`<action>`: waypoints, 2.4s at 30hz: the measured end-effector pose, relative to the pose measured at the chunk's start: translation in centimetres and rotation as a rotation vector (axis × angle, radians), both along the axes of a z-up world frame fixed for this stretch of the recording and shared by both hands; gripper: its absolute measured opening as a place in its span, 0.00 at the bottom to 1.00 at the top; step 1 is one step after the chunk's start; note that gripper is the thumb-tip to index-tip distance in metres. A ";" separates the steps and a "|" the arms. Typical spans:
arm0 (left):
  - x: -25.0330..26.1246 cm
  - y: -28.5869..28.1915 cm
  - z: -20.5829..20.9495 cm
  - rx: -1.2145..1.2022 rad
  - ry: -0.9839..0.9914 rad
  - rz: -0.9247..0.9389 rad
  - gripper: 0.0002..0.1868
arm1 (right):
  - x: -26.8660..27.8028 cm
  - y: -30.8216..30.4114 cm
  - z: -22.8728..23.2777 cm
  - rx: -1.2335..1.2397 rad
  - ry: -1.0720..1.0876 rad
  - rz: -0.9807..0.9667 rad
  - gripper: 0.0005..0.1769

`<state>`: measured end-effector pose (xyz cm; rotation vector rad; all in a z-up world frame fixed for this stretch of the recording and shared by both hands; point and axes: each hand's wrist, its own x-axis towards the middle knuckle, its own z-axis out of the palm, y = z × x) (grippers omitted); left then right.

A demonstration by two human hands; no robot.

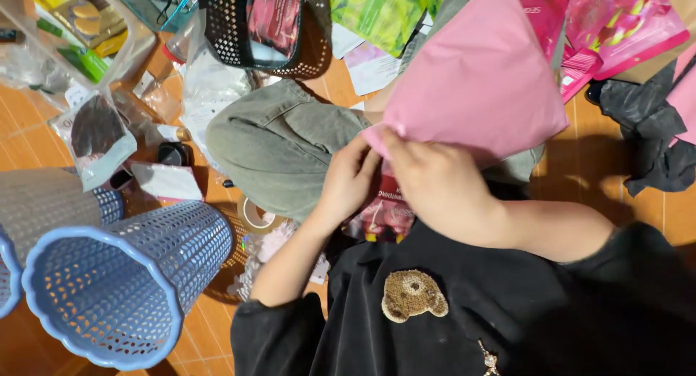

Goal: The person sorts through facial mask packets on the floor and places them into a pink mailing bag, then writes on the bag with a marker.

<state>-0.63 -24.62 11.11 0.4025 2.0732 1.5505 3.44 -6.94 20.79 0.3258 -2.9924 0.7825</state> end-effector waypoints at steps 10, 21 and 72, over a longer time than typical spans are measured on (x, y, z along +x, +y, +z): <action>1.7 1.0 -20.2 0.461 -0.485 0.306 0.17 | 0.5 -2.4 -2.2 0.143 -0.109 0.136 0.41; 2.1 -0.9 -20.4 0.324 -0.740 -0.102 0.19 | 3.1 -1.6 -2.7 -0.017 -0.124 0.227 0.37; 5.5 -5.5 10.1 -0.193 1.074 -0.591 0.09 | -5.2 4.9 -21.6 -0.008 -0.088 -0.147 0.19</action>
